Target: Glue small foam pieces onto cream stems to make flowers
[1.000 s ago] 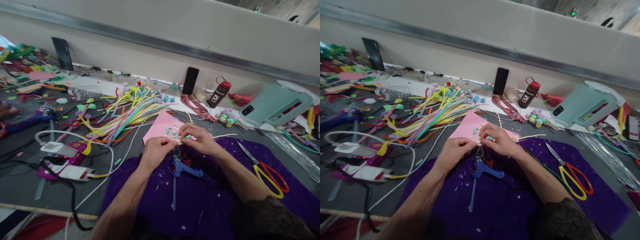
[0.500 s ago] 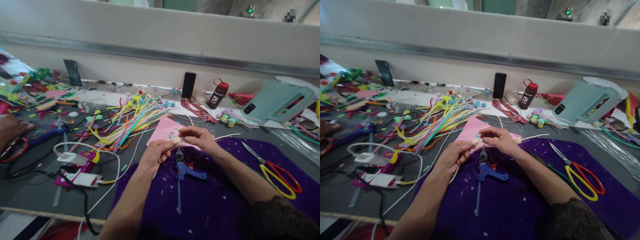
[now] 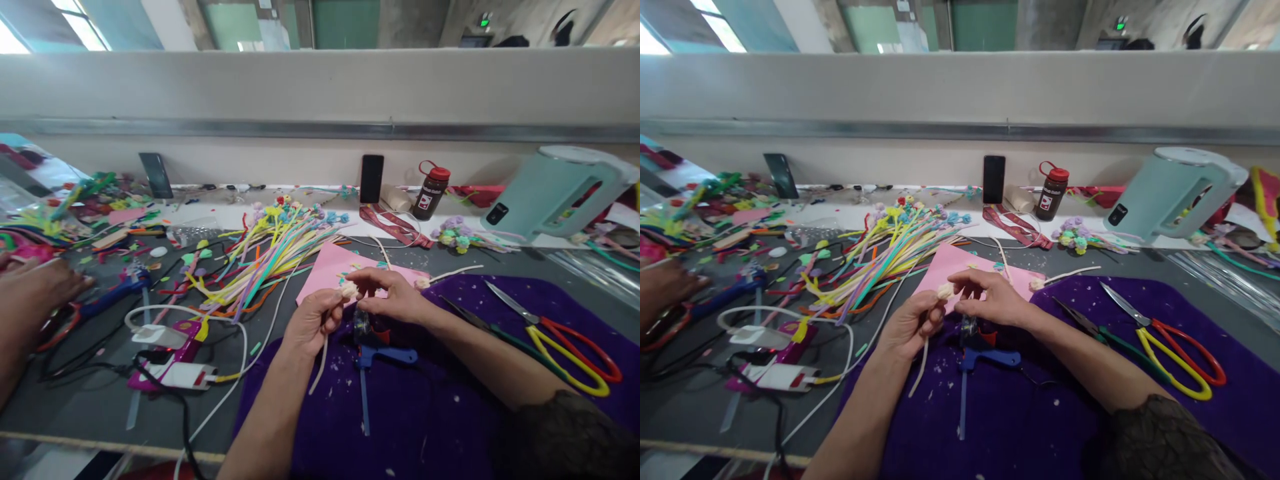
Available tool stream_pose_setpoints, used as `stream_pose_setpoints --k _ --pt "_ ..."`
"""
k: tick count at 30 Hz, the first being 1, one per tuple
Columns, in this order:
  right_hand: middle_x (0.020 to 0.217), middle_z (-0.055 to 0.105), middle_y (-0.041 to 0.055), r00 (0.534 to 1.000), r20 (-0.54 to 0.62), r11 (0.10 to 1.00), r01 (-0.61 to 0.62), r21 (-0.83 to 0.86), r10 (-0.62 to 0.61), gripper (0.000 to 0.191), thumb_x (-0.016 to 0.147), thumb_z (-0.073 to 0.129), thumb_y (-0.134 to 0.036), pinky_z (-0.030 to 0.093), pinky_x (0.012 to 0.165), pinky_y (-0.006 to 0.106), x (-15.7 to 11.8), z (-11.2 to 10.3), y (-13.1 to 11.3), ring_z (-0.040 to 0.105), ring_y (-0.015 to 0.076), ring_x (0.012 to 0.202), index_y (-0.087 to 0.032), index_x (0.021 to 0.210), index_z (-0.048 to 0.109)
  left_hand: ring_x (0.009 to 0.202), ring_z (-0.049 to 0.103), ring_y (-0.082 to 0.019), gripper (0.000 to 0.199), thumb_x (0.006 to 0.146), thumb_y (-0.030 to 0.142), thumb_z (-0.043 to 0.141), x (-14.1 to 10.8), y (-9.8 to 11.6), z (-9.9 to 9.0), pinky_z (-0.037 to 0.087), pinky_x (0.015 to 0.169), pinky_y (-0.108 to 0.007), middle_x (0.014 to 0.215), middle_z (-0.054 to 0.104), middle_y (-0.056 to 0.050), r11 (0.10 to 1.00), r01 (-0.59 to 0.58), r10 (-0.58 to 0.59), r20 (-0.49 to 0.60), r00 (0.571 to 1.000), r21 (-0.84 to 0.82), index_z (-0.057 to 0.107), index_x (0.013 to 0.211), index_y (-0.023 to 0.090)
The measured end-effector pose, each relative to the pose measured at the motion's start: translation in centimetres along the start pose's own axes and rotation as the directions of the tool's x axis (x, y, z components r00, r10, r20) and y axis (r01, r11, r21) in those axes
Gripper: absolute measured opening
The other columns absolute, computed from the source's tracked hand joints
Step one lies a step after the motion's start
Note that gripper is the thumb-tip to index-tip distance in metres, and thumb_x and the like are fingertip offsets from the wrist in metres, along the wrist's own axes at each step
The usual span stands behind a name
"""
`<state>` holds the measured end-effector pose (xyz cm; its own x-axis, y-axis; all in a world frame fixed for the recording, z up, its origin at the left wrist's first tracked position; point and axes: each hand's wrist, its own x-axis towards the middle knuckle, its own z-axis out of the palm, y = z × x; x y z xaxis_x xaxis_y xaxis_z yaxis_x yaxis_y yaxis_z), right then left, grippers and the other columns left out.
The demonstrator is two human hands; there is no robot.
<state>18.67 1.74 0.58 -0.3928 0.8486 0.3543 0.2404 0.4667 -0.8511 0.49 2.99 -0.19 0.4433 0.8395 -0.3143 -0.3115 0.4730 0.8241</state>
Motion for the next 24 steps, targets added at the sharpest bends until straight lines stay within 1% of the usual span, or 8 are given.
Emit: stream_pose_setpoints --k 7,11,13,15,18,20,22,24 --pt "0.092 0.060 0.0039 1.000 0.009 1.000 -0.018 0.012 0.018 0.041 0.074 0.062 -0.020 0.045 0.065 0.025 -0.1 0.1 0.0 0.056 0.0117 0.074 -0.018 0.114 0.053 0.029 0.031 -0.001 0.015 0.058 0.025 0.066 -0.2 0.0 0.0 0.017 0.031 -0.015 0.041 0.047 0.005 0.996 -0.051 0.052 0.017 0.999 -0.071 0.059 0.057 0.012" --pt "0.093 0.061 0.0040 0.999 0.023 0.998 -0.030 0.064 0.028 0.042 0.072 0.063 -0.020 0.044 0.065 0.025 -0.1 0.3 0.2 0.056 0.0117 0.073 -0.018 0.114 0.053 0.031 0.034 -0.001 0.017 0.063 0.028 0.065 -0.2 0.0 0.0 0.020 0.032 -0.015 0.043 0.048 0.004 0.993 -0.085 0.088 0.022 0.996 -0.083 0.061 0.062 0.012" --pt "0.094 0.061 0.0041 0.998 0.014 0.990 -0.062 0.129 0.061 0.041 0.073 0.063 -0.021 0.044 0.066 0.025 -0.1 0.6 0.4 0.055 0.0116 0.073 -0.017 0.112 0.054 0.032 0.038 -0.001 0.021 0.068 0.032 0.064 -0.1 -0.2 0.1 0.023 0.033 -0.015 0.046 0.050 0.004 0.994 -0.097 0.098 0.016 0.995 -0.048 0.064 0.069 0.011" --pt "0.094 0.061 0.0039 0.994 -0.002 0.966 -0.103 0.238 0.107 0.037 0.073 0.063 -0.024 0.044 0.067 0.025 -0.1 0.9 0.5 0.056 0.0122 0.075 -0.017 0.109 0.055 0.035 0.040 -0.001 0.026 0.071 0.036 0.062 -0.1 -0.3 0.1 0.023 0.033 -0.014 0.049 0.052 0.003 0.996 -0.092 0.092 0.025 0.995 -0.012 0.065 0.077 0.010" --pt "0.092 0.060 0.0034 0.988 0.002 0.910 -0.143 0.389 0.154 0.030 0.073 0.063 -0.026 0.044 0.072 0.027 0.0 1.5 0.9 0.056 0.0139 0.081 -0.017 0.101 0.057 0.038 0.040 -0.001 0.024 0.071 0.032 0.064 -0.1 -0.3 0.3 0.025 0.034 -0.012 0.053 0.052 0.003 0.997 -0.065 0.067 0.075 0.995 -0.029 0.065 0.081 0.010" --pt "0.088 0.061 0.0027 0.985 -0.005 0.892 -0.156 0.425 0.175 0.026 0.073 0.063 -0.026 0.044 0.073 0.027 0.0 1.8 1.0 0.057 0.0139 0.080 -0.016 0.097 0.059 0.040 0.041 -0.001 0.020 0.069 0.028 0.066 -0.1 -0.3 0.4 0.028 0.036 -0.012 0.055 0.053 0.003 0.997 -0.048 0.054 0.089 0.995 -0.065 0.065 0.080 0.011" --pt "0.081 0.060 0.0013 0.975 -0.019 0.886 -0.193 0.422 0.221 0.022 0.073 0.063 -0.027 0.044 0.066 0.025 0.0 2.1 0.9 0.056 0.0120 0.072 -0.016 0.092 0.060 0.045 0.047 -0.003 0.019 0.067 0.027 0.068 -0.2 -0.2 0.4 0.034 0.038 -0.013 0.059 0.056 0.002 0.994 -0.048 0.053 0.050 0.997 -0.098 0.065 0.080 0.013" --pt "0.073 0.059 -0.0004 0.957 -0.014 0.876 -0.260 0.407 0.290 0.019 0.073 0.062 -0.028 0.042 0.055 0.022 0.0 2.2 0.7 0.054 0.0095 0.059 -0.015 0.087 0.060 0.056 0.054 -0.007 0.019 0.065 0.027 0.070 -0.2 -0.1 0.3 0.040 0.044 -0.015 0.066 0.060 0.000 0.988 -0.078 0.075 -0.026 0.997 -0.130 0.066 0.079 0.014"
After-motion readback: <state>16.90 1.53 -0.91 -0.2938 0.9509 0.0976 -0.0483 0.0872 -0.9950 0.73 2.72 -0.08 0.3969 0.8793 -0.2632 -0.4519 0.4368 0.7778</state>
